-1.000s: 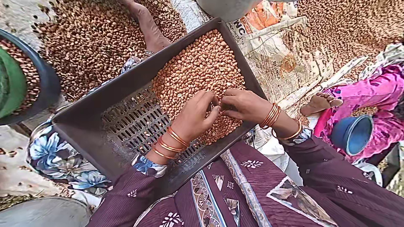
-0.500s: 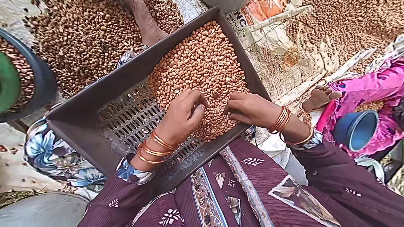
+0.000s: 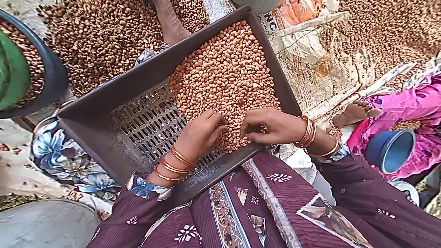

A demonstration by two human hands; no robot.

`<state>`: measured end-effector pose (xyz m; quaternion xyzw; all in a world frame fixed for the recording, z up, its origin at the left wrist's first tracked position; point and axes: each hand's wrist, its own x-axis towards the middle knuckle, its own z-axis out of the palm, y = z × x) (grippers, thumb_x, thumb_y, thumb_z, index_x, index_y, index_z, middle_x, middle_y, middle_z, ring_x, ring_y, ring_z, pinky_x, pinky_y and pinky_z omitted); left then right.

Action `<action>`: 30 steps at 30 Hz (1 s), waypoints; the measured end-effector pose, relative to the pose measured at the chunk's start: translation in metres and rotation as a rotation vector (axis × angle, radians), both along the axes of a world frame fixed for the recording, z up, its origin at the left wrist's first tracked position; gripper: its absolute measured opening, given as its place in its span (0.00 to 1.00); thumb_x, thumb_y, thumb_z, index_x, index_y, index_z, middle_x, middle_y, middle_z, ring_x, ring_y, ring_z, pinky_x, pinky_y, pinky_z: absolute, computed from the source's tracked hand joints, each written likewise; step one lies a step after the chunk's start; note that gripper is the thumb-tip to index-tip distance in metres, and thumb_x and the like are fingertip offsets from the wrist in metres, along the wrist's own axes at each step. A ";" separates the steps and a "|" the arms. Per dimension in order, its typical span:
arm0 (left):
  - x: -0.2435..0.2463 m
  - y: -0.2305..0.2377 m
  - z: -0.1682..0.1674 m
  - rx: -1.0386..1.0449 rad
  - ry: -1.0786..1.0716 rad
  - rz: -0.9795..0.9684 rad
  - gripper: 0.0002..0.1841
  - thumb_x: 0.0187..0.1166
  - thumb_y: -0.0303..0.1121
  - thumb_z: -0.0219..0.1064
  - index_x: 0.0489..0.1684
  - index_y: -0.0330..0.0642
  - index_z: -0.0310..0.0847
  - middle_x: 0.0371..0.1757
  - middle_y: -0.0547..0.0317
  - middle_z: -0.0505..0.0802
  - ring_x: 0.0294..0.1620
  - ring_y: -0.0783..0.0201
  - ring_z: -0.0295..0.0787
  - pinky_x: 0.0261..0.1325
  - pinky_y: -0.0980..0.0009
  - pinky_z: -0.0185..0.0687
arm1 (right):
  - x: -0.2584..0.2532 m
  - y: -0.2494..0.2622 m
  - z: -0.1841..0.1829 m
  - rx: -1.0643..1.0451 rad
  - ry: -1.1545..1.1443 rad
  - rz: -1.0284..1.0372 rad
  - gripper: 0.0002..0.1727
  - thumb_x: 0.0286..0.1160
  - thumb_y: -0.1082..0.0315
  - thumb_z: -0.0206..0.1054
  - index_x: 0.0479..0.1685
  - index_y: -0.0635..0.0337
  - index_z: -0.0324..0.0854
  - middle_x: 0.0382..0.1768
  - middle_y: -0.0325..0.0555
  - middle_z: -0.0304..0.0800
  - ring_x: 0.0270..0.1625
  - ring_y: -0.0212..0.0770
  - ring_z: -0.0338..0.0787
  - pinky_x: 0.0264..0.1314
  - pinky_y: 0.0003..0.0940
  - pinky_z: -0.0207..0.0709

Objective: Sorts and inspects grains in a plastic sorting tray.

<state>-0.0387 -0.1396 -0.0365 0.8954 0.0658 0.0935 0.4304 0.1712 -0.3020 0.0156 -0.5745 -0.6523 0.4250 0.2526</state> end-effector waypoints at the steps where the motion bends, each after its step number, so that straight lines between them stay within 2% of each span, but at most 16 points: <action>1: -0.001 0.002 0.002 -0.121 0.002 0.035 0.11 0.84 0.37 0.64 0.45 0.40 0.89 0.37 0.58 0.86 0.32 0.67 0.80 0.36 0.73 0.78 | -0.009 0.000 -0.003 0.036 -0.065 0.018 0.09 0.70 0.68 0.67 0.41 0.59 0.92 0.34 0.41 0.85 0.36 0.31 0.83 0.37 0.25 0.78; 2: -0.003 0.002 0.006 -0.263 0.030 0.065 0.11 0.83 0.37 0.61 0.44 0.42 0.87 0.38 0.63 0.84 0.32 0.74 0.77 0.35 0.79 0.74 | -0.015 -0.001 -0.005 0.057 -0.140 0.034 0.09 0.71 0.68 0.68 0.41 0.57 0.93 0.33 0.43 0.84 0.35 0.36 0.84 0.35 0.30 0.77; 4: -0.006 -0.001 0.013 -0.489 0.130 0.082 0.10 0.78 0.36 0.53 0.42 0.48 0.81 0.40 0.67 0.84 0.32 0.78 0.79 0.34 0.80 0.76 | -0.023 -0.002 -0.010 0.074 -0.290 0.048 0.09 0.74 0.68 0.67 0.43 0.56 0.93 0.32 0.46 0.82 0.35 0.43 0.85 0.33 0.36 0.79; 5: -0.008 -0.004 0.014 -0.507 0.150 0.059 0.10 0.77 0.35 0.54 0.43 0.47 0.82 0.41 0.67 0.86 0.33 0.78 0.81 0.33 0.79 0.78 | -0.025 -0.002 -0.011 0.078 -0.335 0.047 0.09 0.75 0.68 0.68 0.43 0.56 0.93 0.32 0.46 0.81 0.34 0.44 0.85 0.32 0.37 0.79; 7: -0.010 -0.016 0.009 -0.358 0.131 -0.014 0.10 0.76 0.35 0.59 0.41 0.42 0.86 0.39 0.63 0.86 0.35 0.75 0.81 0.37 0.77 0.79 | -0.026 -0.002 -0.013 0.081 -0.375 0.051 0.08 0.75 0.69 0.68 0.42 0.57 0.93 0.32 0.48 0.82 0.35 0.46 0.86 0.32 0.39 0.80; 8: -0.010 -0.024 0.004 -0.255 0.113 -0.038 0.11 0.77 0.37 0.62 0.39 0.40 0.87 0.36 0.60 0.85 0.33 0.69 0.81 0.36 0.72 0.79 | -0.027 -0.001 -0.013 0.079 -0.384 0.052 0.07 0.74 0.69 0.68 0.41 0.58 0.93 0.33 0.48 0.82 0.35 0.46 0.86 0.32 0.39 0.80; 9: -0.010 -0.031 0.001 -0.157 0.108 -0.059 0.12 0.78 0.38 0.66 0.40 0.38 0.87 0.35 0.54 0.86 0.33 0.62 0.85 0.35 0.65 0.84 | -0.027 -0.001 -0.014 0.080 -0.390 0.052 0.07 0.74 0.69 0.68 0.41 0.59 0.92 0.33 0.49 0.82 0.35 0.46 0.86 0.33 0.39 0.80; 11: -0.010 -0.043 -0.003 -0.004 0.120 -0.064 0.15 0.79 0.40 0.68 0.44 0.34 0.86 0.37 0.48 0.86 0.34 0.51 0.89 0.33 0.56 0.87 | -0.026 0.000 -0.013 0.091 -0.391 0.048 0.07 0.71 0.69 0.68 0.39 0.61 0.91 0.33 0.49 0.82 0.35 0.46 0.86 0.33 0.39 0.81; 15: -0.009 -0.050 -0.009 0.100 0.113 -0.058 0.10 0.81 0.34 0.67 0.44 0.34 0.85 0.37 0.47 0.85 0.32 0.49 0.89 0.28 0.55 0.85 | -0.012 0.003 -0.008 0.027 -0.299 0.022 0.09 0.68 0.65 0.68 0.39 0.59 0.90 0.35 0.46 0.83 0.34 0.41 0.86 0.34 0.36 0.81; 17: -0.009 -0.045 -0.009 0.030 0.106 -0.058 0.09 0.82 0.33 0.66 0.44 0.35 0.86 0.38 0.48 0.86 0.33 0.52 0.89 0.32 0.57 0.87 | -0.007 0.003 -0.004 -0.009 -0.245 -0.019 0.09 0.65 0.64 0.66 0.37 0.58 0.87 0.34 0.42 0.82 0.33 0.36 0.83 0.33 0.32 0.77; 19: -0.009 -0.038 -0.004 -0.157 0.104 -0.001 0.11 0.83 0.35 0.62 0.43 0.37 0.86 0.38 0.53 0.86 0.35 0.61 0.86 0.38 0.65 0.85 | -0.004 0.001 0.000 -0.013 -0.214 -0.026 0.06 0.62 0.67 0.63 0.33 0.56 0.84 0.31 0.39 0.82 0.33 0.32 0.82 0.33 0.28 0.76; 22: -0.010 -0.031 0.007 -0.393 0.154 0.064 0.12 0.80 0.36 0.54 0.41 0.43 0.83 0.39 0.63 0.83 0.39 0.74 0.81 0.41 0.77 0.78 | -0.008 -0.005 0.000 0.018 -0.212 0.053 0.09 0.65 0.70 0.64 0.35 0.58 0.90 0.32 0.42 0.85 0.35 0.37 0.86 0.35 0.32 0.79; 24: -0.012 -0.033 0.005 -0.320 0.154 0.034 0.10 0.78 0.35 0.58 0.40 0.42 0.85 0.37 0.61 0.84 0.36 0.72 0.81 0.38 0.75 0.78 | -0.016 -0.009 -0.003 0.023 -0.301 0.098 0.08 0.71 0.68 0.67 0.38 0.57 0.93 0.32 0.45 0.83 0.36 0.42 0.86 0.35 0.36 0.80; 26: -0.012 -0.042 -0.002 -0.153 0.140 0.001 0.11 0.79 0.36 0.64 0.41 0.37 0.86 0.36 0.54 0.85 0.32 0.61 0.84 0.34 0.65 0.83 | -0.025 -0.012 -0.006 0.016 -0.403 0.094 0.09 0.76 0.67 0.67 0.40 0.57 0.93 0.32 0.46 0.82 0.36 0.44 0.86 0.35 0.37 0.80; 28: -0.012 -0.051 -0.005 -0.015 0.155 -0.014 0.14 0.81 0.39 0.67 0.43 0.35 0.86 0.38 0.49 0.86 0.34 0.52 0.89 0.34 0.56 0.87 | -0.030 -0.013 -0.006 0.000 -0.464 0.082 0.09 0.78 0.68 0.66 0.41 0.58 0.93 0.32 0.47 0.82 0.36 0.46 0.86 0.33 0.38 0.80; 30: -0.012 -0.057 -0.008 0.080 0.140 -0.008 0.13 0.82 0.39 0.67 0.42 0.35 0.86 0.37 0.48 0.86 0.32 0.51 0.89 0.30 0.56 0.86 | -0.032 -0.013 -0.005 -0.011 -0.487 0.077 0.08 0.77 0.68 0.66 0.39 0.59 0.91 0.33 0.48 0.83 0.37 0.47 0.88 0.34 0.40 0.81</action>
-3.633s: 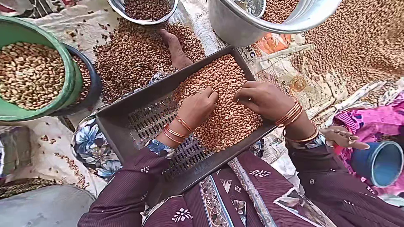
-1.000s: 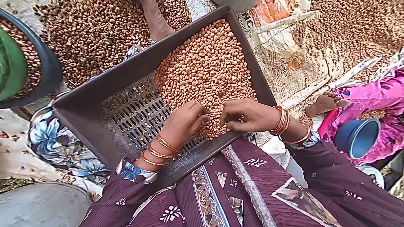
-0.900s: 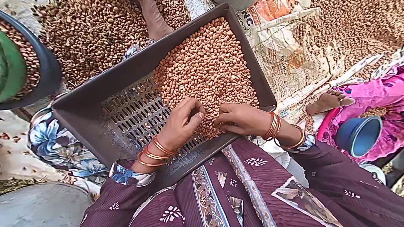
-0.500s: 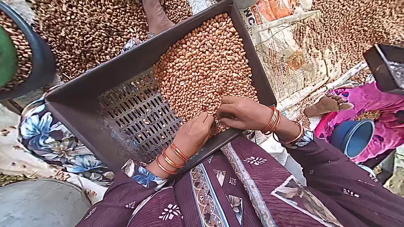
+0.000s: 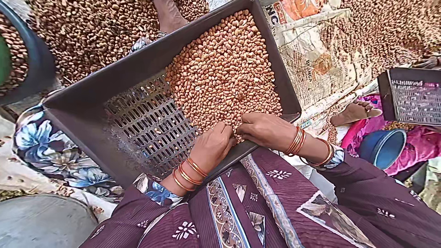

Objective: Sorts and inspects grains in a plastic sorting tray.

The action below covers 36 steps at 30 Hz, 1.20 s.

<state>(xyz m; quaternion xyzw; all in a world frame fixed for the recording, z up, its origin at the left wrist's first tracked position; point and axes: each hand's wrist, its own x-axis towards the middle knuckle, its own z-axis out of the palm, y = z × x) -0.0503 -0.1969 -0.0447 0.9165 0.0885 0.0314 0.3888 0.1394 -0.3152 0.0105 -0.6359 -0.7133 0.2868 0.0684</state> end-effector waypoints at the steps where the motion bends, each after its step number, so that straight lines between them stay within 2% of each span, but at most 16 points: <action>1: 0.000 -0.001 -0.001 0.017 -0.006 -0.002 0.12 0.82 0.37 0.66 0.41 0.35 0.86 0.37 0.48 0.86 0.32 0.51 0.89 0.29 0.56 0.86 | 0.000 0.001 0.000 -0.005 -0.009 0.001 0.08 0.77 0.68 0.66 0.39 0.60 0.91 0.34 0.49 0.84 0.38 0.47 0.88 0.35 0.40 0.82; 4: 0.000 0.004 0.001 -0.084 0.017 -0.001 0.12 0.81 0.37 0.65 0.40 0.35 0.86 0.36 0.50 0.86 0.32 0.53 0.88 0.32 0.58 0.85 | -0.002 0.001 -0.003 0.008 -0.026 0.006 0.07 0.76 0.68 0.66 0.35 0.61 0.88 0.33 0.48 0.83 0.37 0.48 0.88 0.34 0.40 0.81; 7: 0.003 0.017 0.012 -0.404 0.039 0.144 0.08 0.74 0.35 0.59 0.36 0.42 0.82 0.31 0.61 0.81 0.28 0.70 0.78 0.30 0.72 0.74 | -0.003 0.001 -0.004 0.017 -0.030 0.002 0.07 0.74 0.70 0.66 0.33 0.62 0.86 0.31 0.49 0.82 0.36 0.48 0.88 0.32 0.41 0.81; 9: 0.006 0.025 0.018 -0.527 0.063 0.171 0.10 0.75 0.34 0.54 0.41 0.45 0.81 0.34 0.64 0.84 0.29 0.75 0.81 0.30 0.75 0.77 | -0.004 0.002 -0.003 0.009 -0.036 0.002 0.06 0.72 0.70 0.66 0.33 0.62 0.87 0.32 0.49 0.83 0.37 0.49 0.89 0.33 0.42 0.81; 11: 0.009 0.024 0.016 -0.429 0.004 0.103 0.11 0.76 0.33 0.56 0.42 0.41 0.85 0.37 0.61 0.85 0.33 0.71 0.81 0.35 0.73 0.78 | -0.005 0.003 -0.004 0.021 -0.036 0.006 0.06 0.71 0.69 0.66 0.32 0.62 0.86 0.32 0.49 0.83 0.36 0.49 0.89 0.32 0.42 0.81; 13: 0.012 0.018 0.007 -0.229 -0.069 0.019 0.10 0.78 0.31 0.62 0.43 0.36 0.87 0.37 0.52 0.86 0.34 0.59 0.86 0.36 0.63 0.84 | -0.002 0.003 -0.003 0.038 -0.002 0.004 0.07 0.69 0.68 0.67 0.32 0.62 0.86 0.31 0.48 0.83 0.35 0.47 0.88 0.31 0.40 0.80; 15: 0.013 0.012 0.001 -0.092 -0.106 -0.018 0.09 0.78 0.30 0.67 0.47 0.34 0.88 0.38 0.46 0.86 0.32 0.51 0.88 0.32 0.57 0.86 | 0.010 0.005 0.003 0.037 0.104 -0.048 0.07 0.65 0.66 0.67 0.32 0.60 0.86 0.28 0.44 0.81 0.30 0.40 0.84 0.29 0.34 0.77; 17: 0.013 0.009 -0.002 0.011 -0.141 -0.045 0.08 0.79 0.29 0.68 0.47 0.34 0.87 0.36 0.46 0.83 0.30 0.50 0.86 0.27 0.58 0.83 | 0.033 0.006 0.016 0.012 0.273 -0.179 0.08 0.67 0.65 0.65 0.35 0.59 0.86 0.28 0.37 0.82 0.28 0.28 0.80 0.30 0.24 0.73; 19: 0.013 0.007 -0.003 0.110 -0.179 -0.063 0.08 0.79 0.29 0.67 0.47 0.34 0.87 0.36 0.46 0.84 0.28 0.49 0.86 0.24 0.58 0.81 | 0.058 0.002 0.025 -0.031 0.488 -0.347 0.07 0.71 0.65 0.60 0.39 0.57 0.81 0.30 0.31 0.84 0.29 0.21 0.82 0.30 0.19 0.77; 21: 0.016 0.006 -0.003 0.210 -0.215 -0.081 0.07 0.81 0.28 0.64 0.44 0.34 0.86 0.34 0.46 0.83 0.27 0.49 0.85 0.21 0.60 0.78 | 0.077 -0.005 0.033 -0.085 0.605 -0.472 0.09 0.70 0.68 0.54 0.44 0.54 0.78 0.35 0.32 0.87 0.32 0.26 0.88 0.33 0.25 0.86; 25: 0.020 0.005 -0.006 0.269 -0.208 -0.103 0.09 0.82 0.30 0.63 0.40 0.32 0.85 0.32 0.45 0.83 0.26 0.48 0.85 0.19 0.59 0.77 | 0.089 -0.015 0.041 -0.032 0.202 -0.410 0.10 0.76 0.64 0.65 0.44 0.57 0.89 0.37 0.37 0.90 0.34 0.26 0.89 0.39 0.26 0.86; 28: 0.023 0.013 -0.002 0.056 -0.159 -0.029 0.09 0.77 0.34 0.65 0.38 0.36 0.86 0.33 0.50 0.84 0.26 0.53 0.85 0.22 0.60 0.79 | 0.085 -0.019 0.037 -0.017 0.067 -0.284 0.09 0.74 0.65 0.68 0.41 0.57 0.93 0.37 0.44 0.91 0.38 0.36 0.90 0.44 0.36 0.85; 31: 0.028 0.027 0.018 -0.400 -0.115 0.139 0.07 0.75 0.34 0.62 0.35 0.43 0.83 0.31 0.64 0.81 0.25 0.74 0.73 0.27 0.79 0.70 | 0.073 -0.022 0.027 -0.054 0.091 -0.169 0.07 0.72 0.69 0.70 0.40 0.57 0.94 0.38 0.46 0.91 0.42 0.42 0.91 0.47 0.40 0.85; 32: 0.028 0.032 0.025 -0.571 -0.076 0.172 0.07 0.76 0.33 0.58 0.36 0.45 0.81 0.31 0.67 0.81 0.25 0.77 0.75 0.27 0.81 0.71 | 0.068 -0.023 0.023 -0.074 0.071 -0.159 0.06 0.70 0.70 0.72 0.40 0.57 0.93 0.38 0.47 0.90 0.42 0.45 0.91 0.46 0.43 0.85; 34: 0.028 0.039 0.030 -0.811 -0.016 0.164 0.13 0.75 0.30 0.48 0.43 0.47 0.80 0.36 0.65 0.87 0.28 0.73 0.84 0.30 0.76 0.82 | 0.062 -0.022 0.019 -0.115 0.017 -0.163 0.03 0.70 0.72 0.75 0.38 0.60 0.92 0.37 0.50 0.87 0.41 0.49 0.90 0.43 0.46 0.84; 36: 0.028 0.037 0.028 -0.709 -0.025 0.076 0.15 0.75 0.29 0.48 0.47 0.44 0.83 0.41 0.65 0.87 0.34 0.74 0.84 0.36 0.76 0.82 | 0.058 -0.019 0.020 -0.158 -0.038 -0.167 0.03 0.71 0.72 0.74 0.37 0.62 0.91 0.37 0.52 0.88 0.41 0.52 0.91 0.42 0.48 0.83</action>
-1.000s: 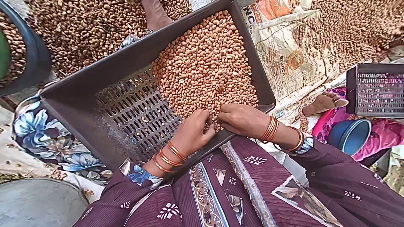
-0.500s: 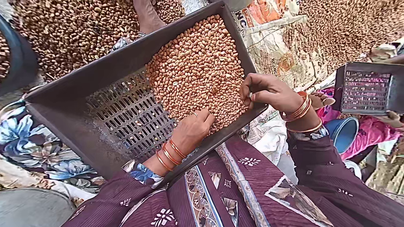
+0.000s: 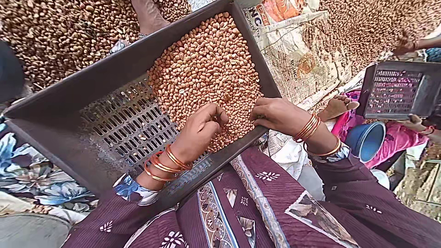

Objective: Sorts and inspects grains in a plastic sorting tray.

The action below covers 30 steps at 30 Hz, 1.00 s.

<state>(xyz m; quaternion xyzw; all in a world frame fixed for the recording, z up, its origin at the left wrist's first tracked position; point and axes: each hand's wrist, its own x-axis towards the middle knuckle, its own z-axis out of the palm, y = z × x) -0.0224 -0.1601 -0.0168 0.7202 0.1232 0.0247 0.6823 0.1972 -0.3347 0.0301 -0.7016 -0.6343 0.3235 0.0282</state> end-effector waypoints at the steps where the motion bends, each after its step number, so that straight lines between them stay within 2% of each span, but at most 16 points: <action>1: 0.000 -0.003 -0.002 0.153 -0.032 -0.051 0.14 0.76 0.30 0.52 0.46 0.43 0.85 0.42 0.64 0.86 0.38 0.73 0.83 0.40 0.76 0.81 | -0.002 0.001 0.001 -0.015 -0.024 0.005 0.03 0.72 0.72 0.74 0.37 0.62 0.91 0.36 0.53 0.88 0.41 0.52 0.91 0.42 0.49 0.83; 3: 0.001 -0.012 -0.011 0.458 -0.109 -0.127 0.10 0.74 0.32 0.61 0.39 0.41 0.89 0.36 0.57 0.85 0.33 0.64 0.83 0.34 0.67 0.81 | -0.007 0.002 0.007 -0.021 -0.064 0.002 0.02 0.71 0.73 0.74 0.36 0.62 0.90 0.36 0.53 0.87 0.39 0.53 0.91 0.40 0.49 0.83; 5: -0.001 -0.018 -0.018 0.673 -0.124 -0.202 0.08 0.76 0.32 0.67 0.40 0.38 0.89 0.35 0.50 0.84 0.30 0.53 0.86 0.27 0.59 0.83 | -0.011 0.003 0.010 -0.026 -0.096 -0.013 0.02 0.69 0.73 0.74 0.37 0.61 0.90 0.36 0.52 0.87 0.38 0.52 0.90 0.39 0.49 0.82; 7: -0.005 -0.022 -0.023 0.816 -0.117 -0.212 0.06 0.78 0.31 0.69 0.41 0.37 0.88 0.35 0.48 0.83 0.28 0.50 0.86 0.23 0.57 0.81 | -0.008 0.006 0.007 -0.058 -0.086 -0.025 0.04 0.67 0.73 0.72 0.38 0.62 0.88 0.36 0.51 0.88 0.37 0.52 0.91 0.37 0.50 0.82; 8: -0.006 -0.023 -0.024 0.861 -0.115 -0.204 0.06 0.79 0.30 0.68 0.42 0.36 0.88 0.35 0.48 0.83 0.29 0.49 0.86 0.23 0.57 0.81 | -0.005 0.007 0.004 -0.060 -0.069 -0.028 0.04 0.65 0.72 0.70 0.36 0.61 0.86 0.34 0.50 0.87 0.35 0.50 0.90 0.35 0.50 0.81; 11: -0.006 -0.028 -0.022 0.938 -0.131 -0.181 0.05 0.77 0.24 0.67 0.43 0.33 0.88 0.35 0.45 0.84 0.30 0.48 0.88 0.23 0.57 0.82 | 0.004 0.008 0.004 -0.048 -0.002 -0.035 0.03 0.69 0.72 0.66 0.32 0.60 0.85 0.32 0.47 0.86 0.35 0.46 0.88 0.37 0.46 0.80; 14: -0.004 -0.031 -0.024 0.953 -0.135 -0.158 0.04 0.76 0.23 0.67 0.39 0.31 0.86 0.34 0.44 0.84 0.28 0.48 0.87 0.21 0.58 0.80 | 0.007 0.009 0.007 0.074 0.042 -0.028 0.07 0.72 0.70 0.65 0.37 0.60 0.90 0.36 0.48 0.89 0.39 0.44 0.89 0.42 0.44 0.82; 16: -0.003 -0.029 -0.025 0.861 -0.112 -0.134 0.08 0.78 0.30 0.66 0.39 0.32 0.86 0.35 0.45 0.84 0.29 0.48 0.88 0.23 0.56 0.82 | 0.003 0.010 0.007 0.157 0.039 -0.037 0.06 0.73 0.69 0.70 0.40 0.58 0.92 0.39 0.48 0.90 0.42 0.45 0.91 0.46 0.43 0.84; 18: -0.003 -0.022 -0.018 0.633 -0.055 -0.076 0.10 0.75 0.34 0.63 0.39 0.36 0.84 0.36 0.51 0.84 0.32 0.54 0.86 0.29 0.58 0.82 | -0.005 0.011 0.004 0.194 0.004 -0.051 0.06 0.72 0.71 0.74 0.43 0.59 0.92 0.43 0.52 0.91 0.44 0.50 0.92 0.47 0.47 0.86; 20: -0.006 -0.010 -0.007 0.312 0.009 0.024 0.10 0.77 0.32 0.53 0.37 0.41 0.82 0.32 0.61 0.81 0.30 0.68 0.78 0.32 0.70 0.75 | -0.011 0.011 -0.005 0.217 -0.046 -0.050 0.06 0.70 0.73 0.74 0.43 0.61 0.91 0.43 0.54 0.90 0.43 0.52 0.93 0.44 0.48 0.87; 22: -0.009 0.006 -0.005 -0.050 0.032 0.157 0.14 0.77 0.32 0.44 0.32 0.49 0.78 0.22 0.71 0.78 0.19 0.78 0.70 0.22 0.81 0.63 | -0.015 0.012 -0.009 0.229 -0.095 -0.031 0.04 0.71 0.73 0.73 0.41 0.62 0.90 0.40 0.55 0.89 0.40 0.54 0.92 0.40 0.49 0.86; 23: -0.011 0.017 -0.004 -0.168 0.037 0.211 0.16 0.77 0.31 0.41 0.34 0.50 0.79 0.23 0.73 0.80 0.18 0.80 0.70 0.21 0.83 0.64 | -0.017 0.012 -0.009 0.223 -0.120 -0.026 0.04 0.71 0.73 0.72 0.41 0.63 0.89 0.40 0.56 0.89 0.39 0.54 0.92 0.38 0.49 0.85; 24: -0.013 0.029 -0.003 -0.190 0.044 0.270 0.17 0.78 0.31 0.40 0.37 0.50 0.80 0.24 0.74 0.82 0.17 0.81 0.71 0.19 0.84 0.65 | -0.018 0.013 -0.009 0.214 -0.146 -0.020 0.04 0.72 0.73 0.72 0.40 0.63 0.88 0.39 0.56 0.88 0.38 0.55 0.92 0.37 0.49 0.85; 26: -0.017 0.052 -0.002 0.076 0.118 0.392 0.14 0.83 0.32 0.48 0.41 0.48 0.83 0.27 0.73 0.82 0.20 0.80 0.72 0.24 0.83 0.66 | -0.021 0.015 -0.009 0.200 -0.196 -0.003 0.04 0.70 0.74 0.70 0.39 0.65 0.87 0.36 0.57 0.86 0.35 0.56 0.90 0.34 0.49 0.83; 28: -0.020 0.069 -0.003 0.453 0.166 0.404 0.12 0.85 0.35 0.58 0.48 0.41 0.87 0.37 0.61 0.81 0.34 0.71 0.74 0.41 0.74 0.68 | -0.025 0.017 -0.009 0.189 -0.241 0.009 0.04 0.68 0.75 0.68 0.38 0.66 0.85 0.33 0.57 0.84 0.33 0.56 0.89 0.30 0.48 0.81; 30: -0.017 0.077 -0.012 0.677 0.112 0.365 0.13 0.83 0.38 0.64 0.48 0.37 0.89 0.37 0.51 0.80 0.35 0.60 0.75 0.42 0.64 0.71 | -0.026 0.019 -0.009 0.173 -0.254 0.019 0.05 0.66 0.76 0.69 0.37 0.67 0.85 0.34 0.57 0.84 0.33 0.56 0.89 0.30 0.48 0.81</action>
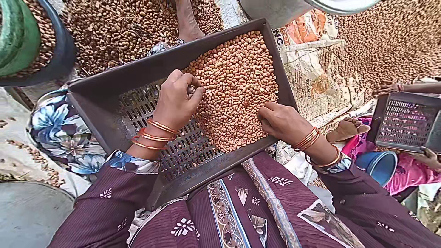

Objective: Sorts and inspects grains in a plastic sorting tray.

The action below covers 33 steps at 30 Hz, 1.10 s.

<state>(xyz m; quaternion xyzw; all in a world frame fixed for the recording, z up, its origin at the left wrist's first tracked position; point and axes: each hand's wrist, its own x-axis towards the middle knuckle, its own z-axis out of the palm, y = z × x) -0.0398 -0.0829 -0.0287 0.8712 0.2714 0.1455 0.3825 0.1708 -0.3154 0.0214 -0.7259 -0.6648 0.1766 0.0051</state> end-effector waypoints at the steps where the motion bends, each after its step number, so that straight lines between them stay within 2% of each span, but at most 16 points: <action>1: 0.002 0.001 -0.003 0.060 0.000 -0.041 0.14 0.82 0.39 0.67 0.48 0.36 0.89 0.38 0.46 0.81 0.36 0.53 0.78 0.42 0.57 0.75 | 0.001 0.001 0.001 -0.009 0.011 -0.001 0.04 0.64 0.76 0.69 0.36 0.66 0.85 0.34 0.56 0.84 0.32 0.56 0.89 0.30 0.48 0.81; 4: 0.013 0.000 -0.007 0.180 0.054 -0.154 0.15 0.84 0.37 0.67 0.50 0.30 0.86 0.45 0.35 0.84 0.47 0.35 0.86 0.49 0.42 0.82 | 0.007 0.006 0.005 -0.073 0.092 -0.013 0.04 0.61 0.75 0.72 0.35 0.62 0.88 0.36 0.53 0.87 0.33 0.53 0.90 0.31 0.50 0.82; 7: 0.018 -0.001 -0.010 0.197 0.083 -0.183 0.13 0.83 0.33 0.65 0.47 0.29 0.86 0.47 0.34 0.86 0.50 0.34 0.87 0.50 0.42 0.84 | 0.020 0.013 0.010 -0.128 0.216 0.006 0.03 0.62 0.72 0.70 0.30 0.58 0.90 0.35 0.47 0.89 0.35 0.47 0.90 0.36 0.49 0.83; 9: 0.017 0.002 -0.009 0.102 0.060 -0.150 0.13 0.82 0.34 0.66 0.47 0.30 0.86 0.44 0.37 0.85 0.46 0.39 0.87 0.48 0.44 0.83 | 0.030 0.024 0.016 -0.107 0.333 0.027 0.07 0.64 0.69 0.67 0.31 0.56 0.91 0.37 0.44 0.90 0.38 0.41 0.89 0.41 0.42 0.84; 11: 0.016 0.004 -0.005 -0.133 -0.016 -0.027 0.12 0.81 0.35 0.64 0.44 0.33 0.85 0.37 0.50 0.82 0.36 0.56 0.78 0.42 0.58 0.75 | 0.035 0.041 0.030 -0.082 0.374 0.028 0.09 0.68 0.67 0.65 0.36 0.55 0.92 0.41 0.43 0.91 0.42 0.37 0.90 0.46 0.38 0.85; 13: 0.016 0.007 0.000 -0.489 -0.096 0.111 0.08 0.82 0.34 0.54 0.38 0.45 0.78 0.28 0.67 0.79 0.24 0.75 0.73 0.30 0.77 0.68 | 0.028 0.063 0.043 -0.001 0.339 0.042 0.11 0.72 0.66 0.63 0.39 0.55 0.92 0.44 0.44 0.90 0.44 0.36 0.90 0.47 0.36 0.85; 14: 0.016 0.007 0.001 -0.663 -0.150 0.128 0.11 0.83 0.33 0.48 0.37 0.49 0.76 0.27 0.71 0.81 0.21 0.79 0.74 0.25 0.81 0.69 | 0.020 0.074 0.047 0.059 0.324 0.062 0.11 0.73 0.67 0.62 0.40 0.56 0.92 0.44 0.45 0.90 0.43 0.37 0.90 0.46 0.36 0.85; 16: 0.018 0.004 0.004 -0.919 -0.199 0.112 0.20 0.91 0.35 0.37 0.38 0.49 0.79 0.31 0.71 0.88 0.22 0.78 0.80 0.24 0.83 0.74 | 0.000 0.096 0.049 0.185 0.331 0.128 0.10 0.74 0.70 0.64 0.43 0.60 0.91 0.43 0.49 0.90 0.42 0.39 0.91 0.46 0.36 0.87; 18: 0.023 -0.003 0.010 -1.096 -0.165 0.154 0.27 0.95 0.40 0.33 0.36 0.50 0.82 0.31 0.70 0.89 0.24 0.76 0.82 0.25 0.80 0.77 | -0.018 0.117 0.046 0.248 0.364 0.206 0.09 0.76 0.70 0.67 0.47 0.61 0.90 0.46 0.50 0.90 0.43 0.39 0.92 0.46 0.35 0.89; 21: 0.029 -0.005 0.020 -1.270 -0.111 0.219 0.27 0.97 0.50 0.36 0.33 0.52 0.79 0.25 0.71 0.86 0.20 0.77 0.77 0.22 0.81 0.71 | -0.024 0.141 0.042 0.243 0.229 0.193 0.09 0.80 0.67 0.67 0.52 0.59 0.89 0.52 0.53 0.90 0.44 0.45 0.94 0.45 0.42 0.88; 23: 0.033 0.003 0.013 -1.118 -0.170 0.194 0.24 0.97 0.43 0.43 0.30 0.46 0.80 0.17 0.73 0.78 0.12 0.80 0.63 0.15 0.84 0.56 | -0.015 0.154 0.036 0.251 0.082 0.089 0.10 0.81 0.71 0.63 0.50 0.60 0.89 0.49 0.56 0.89 0.42 0.53 0.92 0.42 0.50 0.84; 24: 0.034 0.010 0.009 -0.930 -0.175 0.180 0.22 0.96 0.41 0.48 0.29 0.45 0.80 0.16 0.73 0.75 0.12 0.80 0.60 0.16 0.82 0.53 | -0.010 0.160 0.031 0.235 0.034 0.040 0.11 0.83 0.71 0.61 0.50 0.59 0.90 0.49 0.56 0.89 0.43 0.55 0.92 0.42 0.52 0.84; 26: 0.036 0.028 0.006 -0.444 -0.077 0.156 0.18 0.93 0.42 0.53 0.37 0.46 0.85 0.24 0.67 0.80 0.24 0.73 0.72 0.32 0.72 0.65 | -0.004 0.167 0.019 0.178 0.003 -0.015 0.12 0.84 0.69 0.61 0.51 0.57 0.91 0.49 0.56 0.89 0.46 0.57 0.92 0.45 0.56 0.83; 28: 0.040 0.040 0.006 -0.097 0.044 0.066 0.16 0.93 0.40 0.53 0.55 0.41 0.86 0.39 0.51 0.93 0.40 0.55 0.91 0.49 0.54 0.83 | -0.002 0.169 0.006 0.123 -0.025 -0.025 0.12 0.85 0.65 0.63 0.53 0.55 0.91 0.50 0.56 0.88 0.49 0.58 0.91 0.45 0.56 0.83; 30: 0.049 0.041 0.003 0.106 0.171 -0.025 0.16 0.93 0.37 0.52 0.62 0.38 0.81 0.39 0.39 0.93 0.43 0.37 0.94 0.45 0.40 0.84 | 0.000 0.171 -0.003 0.086 -0.069 -0.031 0.12 0.83 0.63 0.65 0.55 0.53 0.91 0.52 0.56 0.87 0.52 0.58 0.91 0.45 0.56 0.83; 33: 0.060 0.034 0.001 0.271 0.309 -0.076 0.16 0.94 0.35 0.49 0.64 0.36 0.77 0.35 0.37 0.91 0.39 0.33 0.93 0.35 0.41 0.83 | 0.002 0.175 -0.005 0.026 -0.076 -0.042 0.13 0.81 0.64 0.67 0.57 0.54 0.90 0.54 0.57 0.86 0.54 0.59 0.90 0.45 0.57 0.83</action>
